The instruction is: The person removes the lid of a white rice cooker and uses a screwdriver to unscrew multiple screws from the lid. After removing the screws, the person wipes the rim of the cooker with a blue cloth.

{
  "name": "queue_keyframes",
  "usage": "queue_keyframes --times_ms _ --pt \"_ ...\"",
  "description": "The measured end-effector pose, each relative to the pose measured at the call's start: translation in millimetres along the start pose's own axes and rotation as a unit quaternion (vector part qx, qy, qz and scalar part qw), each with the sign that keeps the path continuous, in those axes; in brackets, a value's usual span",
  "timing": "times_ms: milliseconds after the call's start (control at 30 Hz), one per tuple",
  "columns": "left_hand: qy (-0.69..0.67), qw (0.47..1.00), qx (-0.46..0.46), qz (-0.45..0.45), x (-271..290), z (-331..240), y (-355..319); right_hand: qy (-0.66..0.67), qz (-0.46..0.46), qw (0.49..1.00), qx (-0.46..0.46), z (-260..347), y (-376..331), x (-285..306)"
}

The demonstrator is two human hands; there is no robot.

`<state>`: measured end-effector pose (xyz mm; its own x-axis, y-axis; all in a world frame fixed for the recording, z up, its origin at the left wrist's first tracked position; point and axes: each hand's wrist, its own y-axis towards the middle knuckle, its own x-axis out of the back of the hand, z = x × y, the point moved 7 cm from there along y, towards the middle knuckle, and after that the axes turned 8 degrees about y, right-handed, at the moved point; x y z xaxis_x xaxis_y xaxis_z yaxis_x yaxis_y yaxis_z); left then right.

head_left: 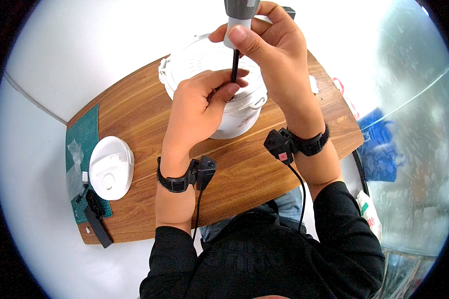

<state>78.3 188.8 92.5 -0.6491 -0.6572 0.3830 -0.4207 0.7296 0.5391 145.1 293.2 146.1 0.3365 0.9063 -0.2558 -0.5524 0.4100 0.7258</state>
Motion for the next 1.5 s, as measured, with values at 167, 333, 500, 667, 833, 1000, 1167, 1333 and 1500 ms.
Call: queue_keyframes --times_ms 167,333,500,667,833,1000,1167,1333,1500 --pt "0.038 0.997 0.065 0.020 4.0 3.3 -3.2 0.034 0.014 0.999 -0.004 -1.2 0.6 -4.5" --pt "0.046 0.998 0.029 -0.038 4.6 0.6 -2.0 -0.191 0.035 0.981 0.004 15.4 -3.1 -6.1" --pt "0.055 0.998 0.015 -0.013 2.9 -0.6 -1.6 -0.079 -0.058 0.995 0.016 24.9 -4.6 -3.1" --pt "0.058 0.996 0.013 0.070 1.1 0.1 -0.9 0.096 -0.001 0.994 -0.050 9.1 -5.4 7.3" --pt "0.035 0.997 0.054 0.031 3.6 2.5 -2.7 0.092 -0.015 0.993 -0.069 11.2 -2.0 3.4" --pt "0.077 0.995 0.056 0.000 5.4 0.5 -2.8 -0.211 0.058 0.975 -0.029 13.7 0.7 6.6" --pt "0.075 0.997 0.030 0.001 3.6 -2.7 -1.9 -0.011 -0.029 0.998 -0.049 17.7 -1.4 6.0" --pt "0.132 0.988 -0.018 0.075 5.4 -7.7 -3.6 0.033 0.003 0.997 -0.067 17.2 0.4 5.5" --pt "0.189 0.975 -0.069 0.097 5.8 -16.2 -8.4 0.052 0.020 0.997 -0.044 15.6 0.1 6.4"
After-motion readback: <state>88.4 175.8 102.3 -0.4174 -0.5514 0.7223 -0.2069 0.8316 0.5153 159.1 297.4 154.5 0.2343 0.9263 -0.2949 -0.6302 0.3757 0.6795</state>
